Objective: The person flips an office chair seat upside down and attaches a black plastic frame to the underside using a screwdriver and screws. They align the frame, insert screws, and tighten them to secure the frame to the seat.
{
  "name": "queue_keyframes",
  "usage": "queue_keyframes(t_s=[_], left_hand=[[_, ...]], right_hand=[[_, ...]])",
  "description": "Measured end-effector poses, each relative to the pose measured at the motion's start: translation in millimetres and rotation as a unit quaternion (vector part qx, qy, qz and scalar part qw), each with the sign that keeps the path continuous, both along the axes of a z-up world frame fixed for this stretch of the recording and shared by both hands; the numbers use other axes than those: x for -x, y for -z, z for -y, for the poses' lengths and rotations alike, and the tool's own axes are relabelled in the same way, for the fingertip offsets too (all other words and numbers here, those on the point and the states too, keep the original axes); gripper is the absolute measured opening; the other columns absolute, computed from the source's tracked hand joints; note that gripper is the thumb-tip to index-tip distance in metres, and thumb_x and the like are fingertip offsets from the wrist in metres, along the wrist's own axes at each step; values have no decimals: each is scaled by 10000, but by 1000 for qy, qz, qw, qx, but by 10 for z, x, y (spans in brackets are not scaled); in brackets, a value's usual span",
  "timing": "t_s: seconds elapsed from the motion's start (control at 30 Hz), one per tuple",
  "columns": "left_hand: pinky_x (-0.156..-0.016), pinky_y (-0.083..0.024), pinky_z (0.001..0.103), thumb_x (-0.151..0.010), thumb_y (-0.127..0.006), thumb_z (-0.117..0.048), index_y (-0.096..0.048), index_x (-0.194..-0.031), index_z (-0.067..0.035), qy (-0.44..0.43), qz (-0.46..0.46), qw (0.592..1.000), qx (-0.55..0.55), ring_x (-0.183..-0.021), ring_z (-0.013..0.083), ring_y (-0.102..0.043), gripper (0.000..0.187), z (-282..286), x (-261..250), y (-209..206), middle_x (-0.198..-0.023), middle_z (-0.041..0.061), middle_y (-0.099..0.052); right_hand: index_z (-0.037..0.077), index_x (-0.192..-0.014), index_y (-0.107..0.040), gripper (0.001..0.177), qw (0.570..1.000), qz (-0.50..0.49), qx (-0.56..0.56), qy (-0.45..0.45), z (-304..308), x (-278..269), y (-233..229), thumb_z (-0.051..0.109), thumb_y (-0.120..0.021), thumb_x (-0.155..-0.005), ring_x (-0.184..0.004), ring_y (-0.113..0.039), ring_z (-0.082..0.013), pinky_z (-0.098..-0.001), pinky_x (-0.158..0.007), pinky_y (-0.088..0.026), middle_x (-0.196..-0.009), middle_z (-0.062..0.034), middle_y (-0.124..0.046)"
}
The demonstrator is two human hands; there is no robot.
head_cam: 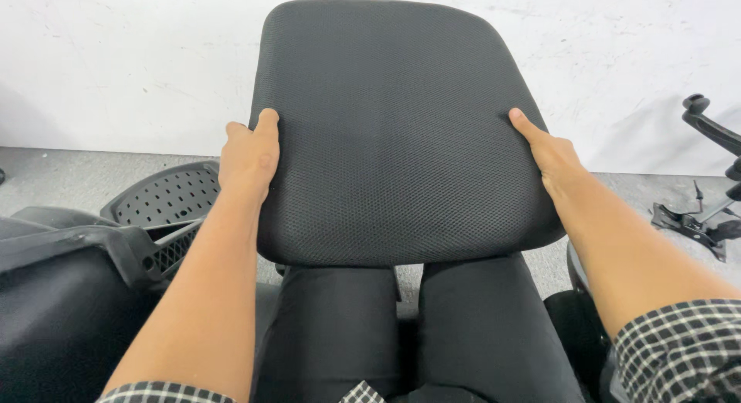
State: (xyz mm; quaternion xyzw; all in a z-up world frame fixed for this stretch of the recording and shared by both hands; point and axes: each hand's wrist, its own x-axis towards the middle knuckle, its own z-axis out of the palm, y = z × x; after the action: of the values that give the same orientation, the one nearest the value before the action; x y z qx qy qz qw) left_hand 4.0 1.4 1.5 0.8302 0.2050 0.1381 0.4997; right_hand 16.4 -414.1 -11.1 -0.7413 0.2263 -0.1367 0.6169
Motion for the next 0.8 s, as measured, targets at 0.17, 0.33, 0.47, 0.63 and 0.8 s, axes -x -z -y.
queue_keyframes(t_s=[0.17, 0.33, 0.47, 0.63, 0.8], left_hand=[[-1144, -306, 487, -829, -584, -521, -463, -1468, 50, 116, -79, 981, 132, -1392, 411, -441, 866, -97, -145, -190, -1500, 272, -460], [-1209, -215, 483, -817, -643, -584, -478, -1467, -29, 116, -86, 977, 157, -1478, 371, -323, 870, 6, -451, -439, -1574, 207, -390], [-1151, -407, 372, -834, -637, -588, -529, -1402, 44, 3, -17, 970, 241, -1379, 311, -518, 857, 175, -531, -330, -1504, 191, -516], [-1067, -480, 362, -873, -518, -641, -532, -1390, 57, -82, 28, 944, 319, -1295, 287, -598, 869, 212, -529, -331, -1450, 167, -550], [-1039, -509, 400, -857, -472, -651, -477, -1410, 67, -98, 83, 924, 359, -1244, 301, -629, 906, 207, -652, -423, -1417, 178, -558]], right_hand=[[-216, -1224, -586, 938, 999, 3, 23, 33, 46, 110, 55, 557, -831, -752, -1040, -716, -314, -349, -874, -553, -1182, -260, -713], [-201, -1207, -615, 949, 996, -5, 57, 71, 45, 106, 39, 578, -861, -723, -1015, -705, -316, -346, -865, -543, -1155, -265, -704], [-216, -1197, -596, 984, 994, 13, 43, 100, 68, 50, 89, 578, -882, -693, -1028, -717, -309, -349, -881, -560, -1166, -261, -699], [-176, -1228, -611, 987, 992, 21, 42, 119, 69, -18, -19, 625, -824, -692, -1086, -694, -298, -354, -943, -529, -1225, -244, -690], [-208, -1348, -472, 1118, 987, 118, -10, 110, 169, -81, -58, 799, -520, -863, -1312, -568, -280, -325, -1104, -418, -1433, -248, -543]])
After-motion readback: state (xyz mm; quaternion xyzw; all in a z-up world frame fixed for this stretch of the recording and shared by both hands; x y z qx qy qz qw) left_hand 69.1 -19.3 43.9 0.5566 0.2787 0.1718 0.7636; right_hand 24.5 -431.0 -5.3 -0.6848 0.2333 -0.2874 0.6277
